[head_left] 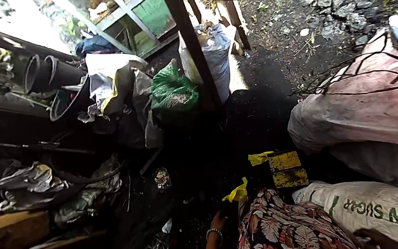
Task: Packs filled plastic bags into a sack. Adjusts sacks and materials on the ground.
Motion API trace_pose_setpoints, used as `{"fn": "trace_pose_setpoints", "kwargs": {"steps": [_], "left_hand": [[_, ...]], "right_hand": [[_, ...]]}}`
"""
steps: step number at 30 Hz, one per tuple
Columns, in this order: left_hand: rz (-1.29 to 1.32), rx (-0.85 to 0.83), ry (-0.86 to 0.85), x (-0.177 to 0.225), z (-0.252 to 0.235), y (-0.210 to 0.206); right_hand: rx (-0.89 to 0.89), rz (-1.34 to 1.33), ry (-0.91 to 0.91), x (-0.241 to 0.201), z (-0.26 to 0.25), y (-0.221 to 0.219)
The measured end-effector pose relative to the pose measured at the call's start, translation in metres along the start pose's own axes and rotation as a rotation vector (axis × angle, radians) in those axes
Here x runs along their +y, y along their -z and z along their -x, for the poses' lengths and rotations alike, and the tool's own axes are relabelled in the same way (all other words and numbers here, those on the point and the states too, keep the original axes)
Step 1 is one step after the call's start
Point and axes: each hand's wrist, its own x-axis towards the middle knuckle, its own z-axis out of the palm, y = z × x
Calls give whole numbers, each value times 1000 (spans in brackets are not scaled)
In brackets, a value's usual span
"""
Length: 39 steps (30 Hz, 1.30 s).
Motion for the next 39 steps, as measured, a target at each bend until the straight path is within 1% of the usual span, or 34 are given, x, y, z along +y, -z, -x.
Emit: {"fn": "trace_pose_setpoints", "kwargs": {"steps": [1,3,5,6,10,11,14,17,19,21,23,27,30,39], "left_hand": [[9,-9,23,-15,3,1],[4,-19,56,-43,5,1],[-1,-28,78,-63,8,5],[-1,-32,79,-69,9,9],[-44,-75,40,-70,-4,37],[-15,-63,14,-68,-8,46],[197,12,-39,-59,-21,77],[307,57,-28,-62,-26,106],[351,76,-9,-67,-29,117],[379,99,24,-75,-29,119],[349,101,51,-85,-31,117],[174,29,51,-110,-36,108],[140,7,62,-117,-35,105],[283,30,93,-116,-32,109]], "right_hand": [[32,-1,-9,-8,-11,13],[154,-24,15,-25,-31,32],[241,-62,31,-38,-44,37],[239,-62,23,-43,-48,36],[128,12,-93,-61,-45,16],[98,8,-137,-64,-43,7],[46,-17,-203,-59,-44,-22],[-52,17,-256,-58,-42,-45],[-83,23,-268,-66,-42,-51],[-88,19,-265,-70,-43,-53],[-69,17,-261,-68,-48,-51],[60,-12,-274,-71,-51,-42],[126,-46,-271,-76,-49,-36],[58,-29,-300,-83,-58,-37]]}}
